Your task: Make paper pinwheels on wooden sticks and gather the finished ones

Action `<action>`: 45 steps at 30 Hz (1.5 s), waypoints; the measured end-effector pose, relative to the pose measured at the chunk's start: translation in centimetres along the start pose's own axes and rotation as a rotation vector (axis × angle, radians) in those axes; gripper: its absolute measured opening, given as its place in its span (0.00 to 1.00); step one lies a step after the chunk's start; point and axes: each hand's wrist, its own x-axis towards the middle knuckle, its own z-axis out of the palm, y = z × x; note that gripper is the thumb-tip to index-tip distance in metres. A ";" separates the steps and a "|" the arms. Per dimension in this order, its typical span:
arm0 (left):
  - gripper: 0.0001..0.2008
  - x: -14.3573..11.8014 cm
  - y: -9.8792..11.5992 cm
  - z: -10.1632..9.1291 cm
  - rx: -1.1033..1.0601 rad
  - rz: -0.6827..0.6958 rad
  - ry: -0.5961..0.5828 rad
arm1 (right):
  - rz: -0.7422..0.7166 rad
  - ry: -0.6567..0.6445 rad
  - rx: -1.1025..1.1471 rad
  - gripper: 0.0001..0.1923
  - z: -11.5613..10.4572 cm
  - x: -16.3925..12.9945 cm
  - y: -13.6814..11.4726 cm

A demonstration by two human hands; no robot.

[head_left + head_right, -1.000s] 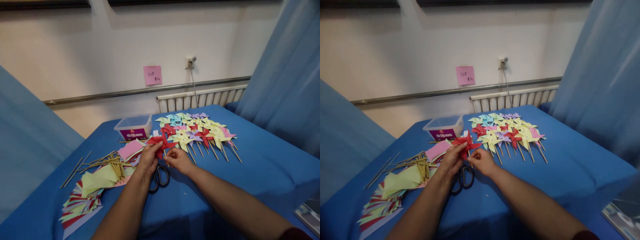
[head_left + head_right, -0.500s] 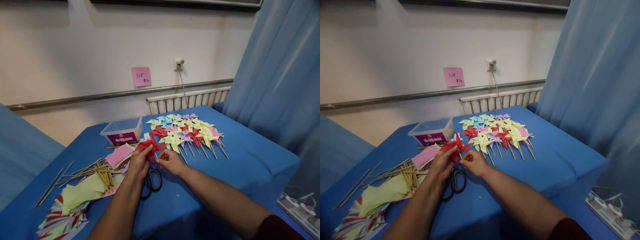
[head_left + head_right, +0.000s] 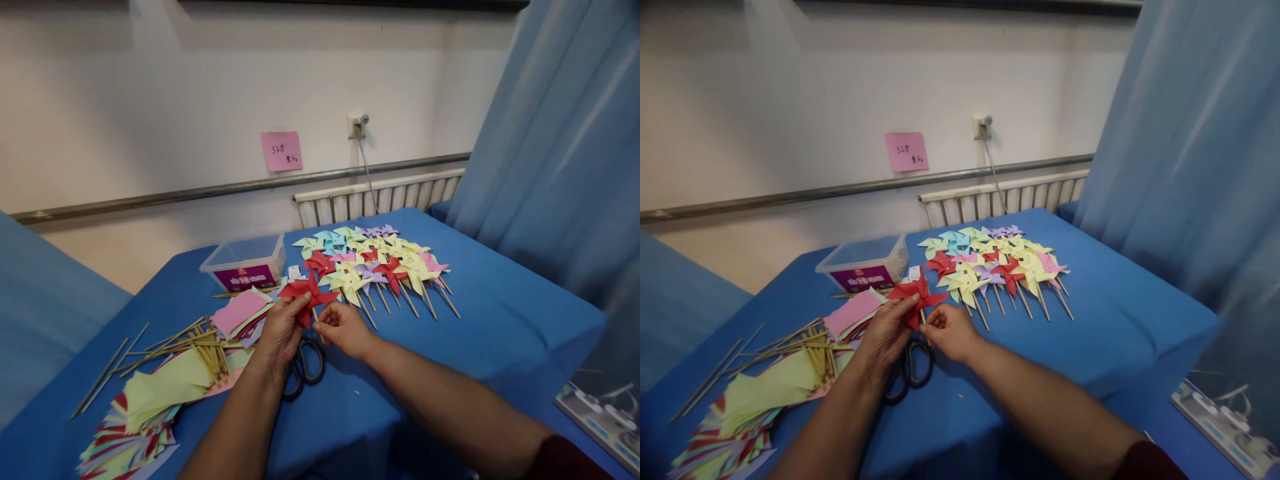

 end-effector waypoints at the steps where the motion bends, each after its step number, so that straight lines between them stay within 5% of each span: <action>1: 0.14 -0.1 0.0 0.1 0.018 -0.013 -0.016 | 0.018 0.009 0.002 0.14 -0.3 -0.3 -0.1; 7: 0.19 -0.3 -0.3 0.1 0.130 -0.099 -0.037 | 0.071 0.270 -0.202 0.13 -6.3 -2.5 0.4; 13: 0.18 0.4 -0.9 -0.6 0.235 -0.081 -0.052 | 0.082 0.450 -0.730 0.10 -11.7 -3.2 0.2; 28: 0.18 1.2 -1.5 -1.5 0.267 -0.128 -0.053 | 0.171 0.428 -1.261 0.12 -10.3 -3.9 -1.4; 45: 0.16 1.5 -2.6 -2.2 0.349 -0.129 -0.105 | 0.199 0.375 -1.378 0.13 -9.6 -4.6 -1.9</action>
